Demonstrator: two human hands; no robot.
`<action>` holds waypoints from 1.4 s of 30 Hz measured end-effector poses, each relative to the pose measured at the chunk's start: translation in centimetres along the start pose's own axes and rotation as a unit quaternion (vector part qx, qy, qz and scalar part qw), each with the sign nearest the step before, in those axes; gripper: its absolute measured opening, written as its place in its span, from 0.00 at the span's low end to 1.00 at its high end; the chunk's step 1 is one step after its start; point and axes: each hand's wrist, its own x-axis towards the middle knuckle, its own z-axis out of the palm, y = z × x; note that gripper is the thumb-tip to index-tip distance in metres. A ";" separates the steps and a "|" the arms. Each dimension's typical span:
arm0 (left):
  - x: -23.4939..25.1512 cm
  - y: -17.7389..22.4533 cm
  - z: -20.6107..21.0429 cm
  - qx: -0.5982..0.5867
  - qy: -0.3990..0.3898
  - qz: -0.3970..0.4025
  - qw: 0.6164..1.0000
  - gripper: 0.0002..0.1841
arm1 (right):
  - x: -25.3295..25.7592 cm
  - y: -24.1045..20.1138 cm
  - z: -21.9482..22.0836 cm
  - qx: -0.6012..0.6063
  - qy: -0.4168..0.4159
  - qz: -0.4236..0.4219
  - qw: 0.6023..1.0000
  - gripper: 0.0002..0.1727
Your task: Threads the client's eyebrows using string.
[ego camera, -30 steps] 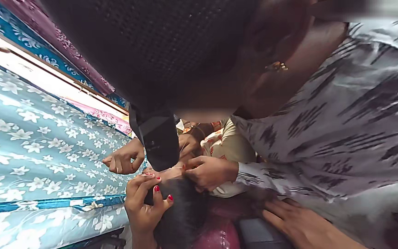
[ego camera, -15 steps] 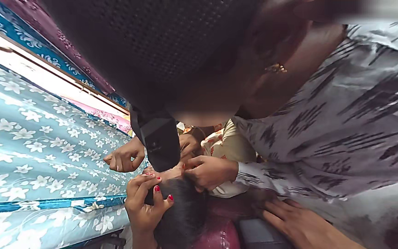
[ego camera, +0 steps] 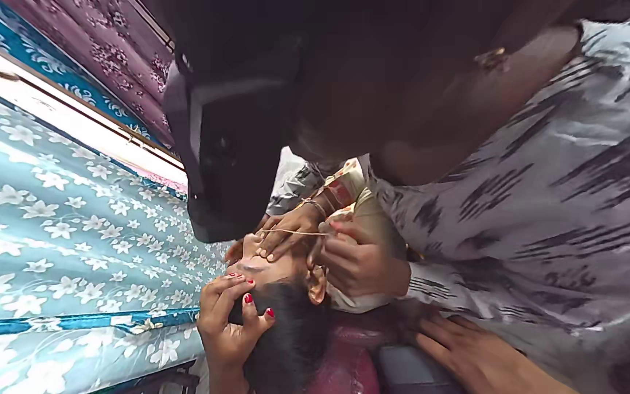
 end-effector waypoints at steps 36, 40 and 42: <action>1.1 4.9 1.8 0.120 -0.115 0.174 0.970 0.20 | -0.1 -0.2 -0.3 0.021 0.014 0.019 0.999 0.49; 0.9 4.6 1.7 0.130 -0.107 0.172 0.971 0.23 | -0.1 0.3 0.5 -0.001 0.037 0.002 0.999 0.47; 0.9 4.6 1.7 0.137 -0.102 0.176 0.970 0.25 | -0.1 0.2 0.4 0.003 0.038 0.002 0.999 0.46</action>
